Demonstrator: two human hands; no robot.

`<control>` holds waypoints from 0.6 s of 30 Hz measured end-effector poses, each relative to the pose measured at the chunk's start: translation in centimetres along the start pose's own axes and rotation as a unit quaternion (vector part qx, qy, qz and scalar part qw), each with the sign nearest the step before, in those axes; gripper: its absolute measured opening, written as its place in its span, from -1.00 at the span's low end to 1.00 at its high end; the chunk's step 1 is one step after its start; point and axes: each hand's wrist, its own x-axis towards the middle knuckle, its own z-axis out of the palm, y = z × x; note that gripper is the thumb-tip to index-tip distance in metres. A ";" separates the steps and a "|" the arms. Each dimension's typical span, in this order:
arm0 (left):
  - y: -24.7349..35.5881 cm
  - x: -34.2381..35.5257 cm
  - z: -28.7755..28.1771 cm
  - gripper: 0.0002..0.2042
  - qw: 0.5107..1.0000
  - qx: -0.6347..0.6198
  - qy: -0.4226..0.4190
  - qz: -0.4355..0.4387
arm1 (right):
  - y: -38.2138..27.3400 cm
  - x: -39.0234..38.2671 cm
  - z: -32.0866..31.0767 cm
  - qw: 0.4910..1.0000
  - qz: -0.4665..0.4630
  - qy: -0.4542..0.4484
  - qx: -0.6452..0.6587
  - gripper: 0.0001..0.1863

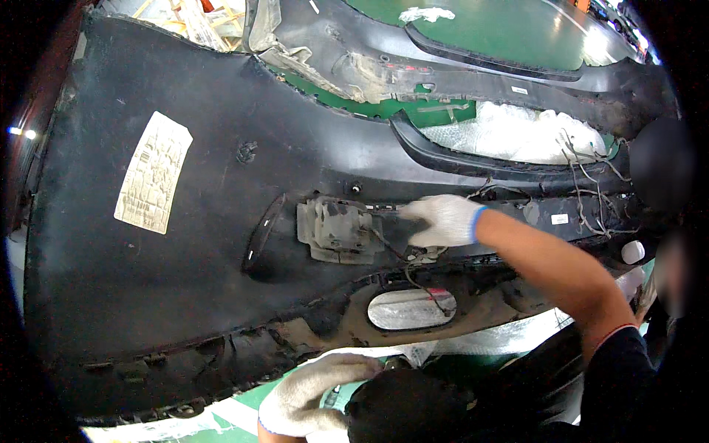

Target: The person uses a handheld tool to work on the interior surface of a large black car bumper, focusing on specific areas with wires and clips. They manipulate the bumper and the tool to adjust or remove components, while another person observes nearby.

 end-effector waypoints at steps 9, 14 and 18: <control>-0.5 -0.5 2.1 -0.33 0.987 -0.124 0.048 0.089 | -8.3 10.5 5.8 0.995 0.092 0.034 -0.009 0.54; -2.0 3.4 1.7 -0.15 0.992 -0.014 0.097 0.078 | -6.8 11.0 6.0 0.992 0.064 0.072 0.079 0.46; 1.0 6.9 3.9 -0.24 0.979 -0.047 0.197 -0.027 | -1.4 8.8 5.8 0.905 0.000 0.192 0.380 0.24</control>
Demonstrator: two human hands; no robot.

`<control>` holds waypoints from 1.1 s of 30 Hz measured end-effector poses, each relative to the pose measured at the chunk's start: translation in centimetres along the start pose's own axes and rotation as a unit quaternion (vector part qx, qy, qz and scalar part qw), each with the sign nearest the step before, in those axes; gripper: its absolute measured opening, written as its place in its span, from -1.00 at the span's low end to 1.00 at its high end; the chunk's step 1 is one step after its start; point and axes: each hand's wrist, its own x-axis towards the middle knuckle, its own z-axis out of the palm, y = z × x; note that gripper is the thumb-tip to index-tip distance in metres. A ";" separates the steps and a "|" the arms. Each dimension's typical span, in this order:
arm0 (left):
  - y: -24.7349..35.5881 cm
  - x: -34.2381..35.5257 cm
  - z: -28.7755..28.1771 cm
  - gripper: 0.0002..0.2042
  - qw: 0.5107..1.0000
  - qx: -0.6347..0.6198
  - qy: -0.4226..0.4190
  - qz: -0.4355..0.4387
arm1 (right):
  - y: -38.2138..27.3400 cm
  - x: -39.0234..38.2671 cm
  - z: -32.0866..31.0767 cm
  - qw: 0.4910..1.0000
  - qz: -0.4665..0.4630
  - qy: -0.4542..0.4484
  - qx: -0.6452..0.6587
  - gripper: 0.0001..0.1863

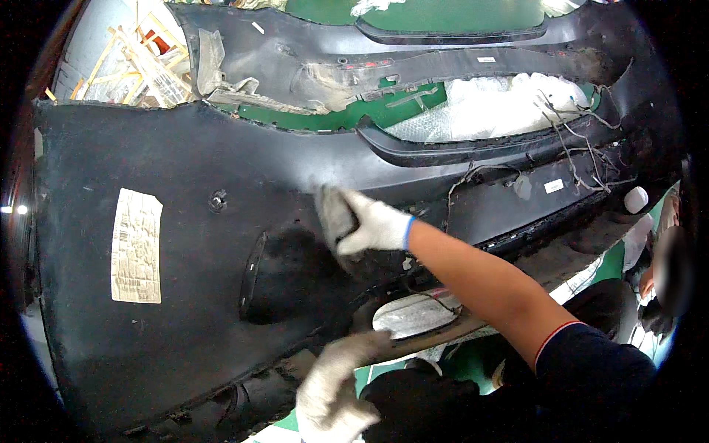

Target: The person uses a handheld tool to work on the interior surface of a large black car bumper, focusing on specific areas with wires and clips. They manipulate the bumper and the tool to adjust or remove components, while another person observes nearby.

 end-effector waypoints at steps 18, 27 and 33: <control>-0.4 30.0 14.2 -0.01 0.645 0.730 0.077 0.211 | 4.3 -2.3 -4.3 0.669 -0.069 -0.063 0.737 -0.18; -8.2 20.9 15.7 0.11 0.689 0.712 -0.062 0.116 | 6.6 -1.4 -12.6 0.653 -0.164 0.190 0.715 -0.20; -5.5 14.0 14.0 -0.31 0.670 0.646 -0.266 -0.251 | 5.2 -4.7 -20.5 0.853 -0.046 0.275 0.441 -0.27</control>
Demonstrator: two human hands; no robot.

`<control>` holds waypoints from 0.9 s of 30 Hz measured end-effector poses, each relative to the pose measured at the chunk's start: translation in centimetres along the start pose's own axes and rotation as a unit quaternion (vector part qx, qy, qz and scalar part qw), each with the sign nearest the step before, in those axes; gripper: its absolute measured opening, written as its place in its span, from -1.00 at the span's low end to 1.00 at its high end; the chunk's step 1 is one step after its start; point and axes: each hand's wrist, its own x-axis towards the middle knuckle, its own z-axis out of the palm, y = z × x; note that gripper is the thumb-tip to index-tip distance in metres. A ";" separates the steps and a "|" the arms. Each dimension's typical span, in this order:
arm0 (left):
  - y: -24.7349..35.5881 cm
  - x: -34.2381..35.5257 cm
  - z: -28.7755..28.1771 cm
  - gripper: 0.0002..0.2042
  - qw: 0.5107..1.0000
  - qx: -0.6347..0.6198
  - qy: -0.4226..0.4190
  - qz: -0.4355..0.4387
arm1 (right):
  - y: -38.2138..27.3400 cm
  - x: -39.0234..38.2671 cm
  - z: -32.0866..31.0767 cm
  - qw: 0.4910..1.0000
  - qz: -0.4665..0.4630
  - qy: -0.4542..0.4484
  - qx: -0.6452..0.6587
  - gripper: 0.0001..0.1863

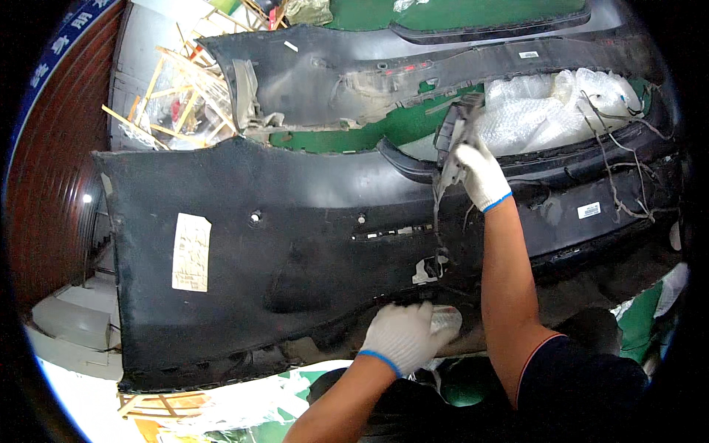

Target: The person uses a handheld tool to work on the interior surface of a large black car bumper, focusing on specific areas with wires and clips. They manipulate the bumper and the tool to adjust or remove components, while another person observes nearby.

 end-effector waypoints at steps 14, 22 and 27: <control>-2.7 -8.5 -0.1 -0.60 0.960 -0.231 0.114 0.105 | 13.9 -9.7 16.8 0.756 -0.022 -0.351 -0.552 0.37; -4.0 -10.8 -0.9 -0.51 0.964 -0.213 0.117 0.109 | 17.0 -10.3 18.4 0.720 -0.057 -0.339 -0.603 0.35; -4.1 -10.5 -1.5 -0.45 0.969 -0.200 0.115 0.092 | 17.3 -10.7 18.2 0.715 -0.032 -0.329 -0.616 0.37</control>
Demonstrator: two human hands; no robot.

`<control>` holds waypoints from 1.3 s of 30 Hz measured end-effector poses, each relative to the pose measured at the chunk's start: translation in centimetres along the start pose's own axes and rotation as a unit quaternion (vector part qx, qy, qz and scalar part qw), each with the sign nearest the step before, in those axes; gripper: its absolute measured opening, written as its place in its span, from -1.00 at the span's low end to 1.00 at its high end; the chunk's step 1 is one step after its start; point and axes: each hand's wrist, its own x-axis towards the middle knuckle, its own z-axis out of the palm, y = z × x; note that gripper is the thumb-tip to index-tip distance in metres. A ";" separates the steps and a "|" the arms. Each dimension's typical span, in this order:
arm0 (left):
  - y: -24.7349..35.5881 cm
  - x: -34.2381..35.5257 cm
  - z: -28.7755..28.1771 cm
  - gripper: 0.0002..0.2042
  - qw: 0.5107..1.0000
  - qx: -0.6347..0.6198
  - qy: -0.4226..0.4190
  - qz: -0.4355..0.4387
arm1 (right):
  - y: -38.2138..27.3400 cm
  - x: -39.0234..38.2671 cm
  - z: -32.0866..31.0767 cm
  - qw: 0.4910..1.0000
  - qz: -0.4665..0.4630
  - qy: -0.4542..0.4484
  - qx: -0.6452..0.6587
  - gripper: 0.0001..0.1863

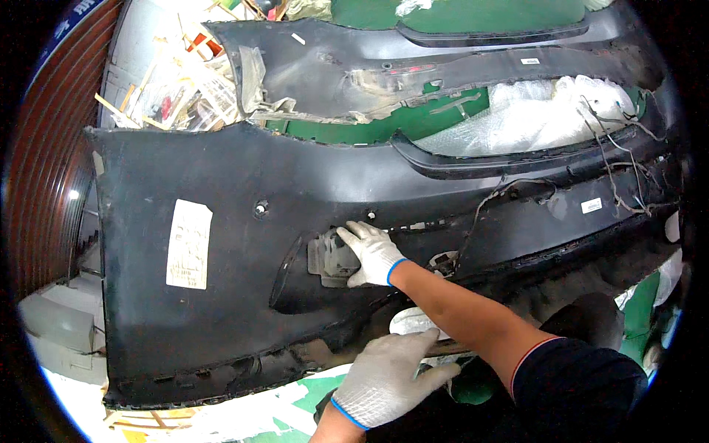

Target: The person uses a handheld tool to work on the interior surface of a large black car bumper, focusing on specific areas with wires and clips. They manipulate the bumper and the tool to adjust or remove components, while another person observes nearby.

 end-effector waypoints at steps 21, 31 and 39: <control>-18.0 16.1 -2.0 0.29 0.857 0.467 -0.017 -0.218 | 16.6 -1.8 -5.5 0.816 0.366 0.274 0.355 -0.49; -18.5 15.3 -1.9 0.34 0.871 0.452 0.006 -0.191 | 21.2 -4.5 -7.3 0.871 0.386 0.150 0.264 -0.48; -18.9 14.5 -0.9 0.32 0.881 0.430 0.022 -0.198 | 19.1 -4.8 -7.9 0.899 0.412 0.063 0.134 -0.53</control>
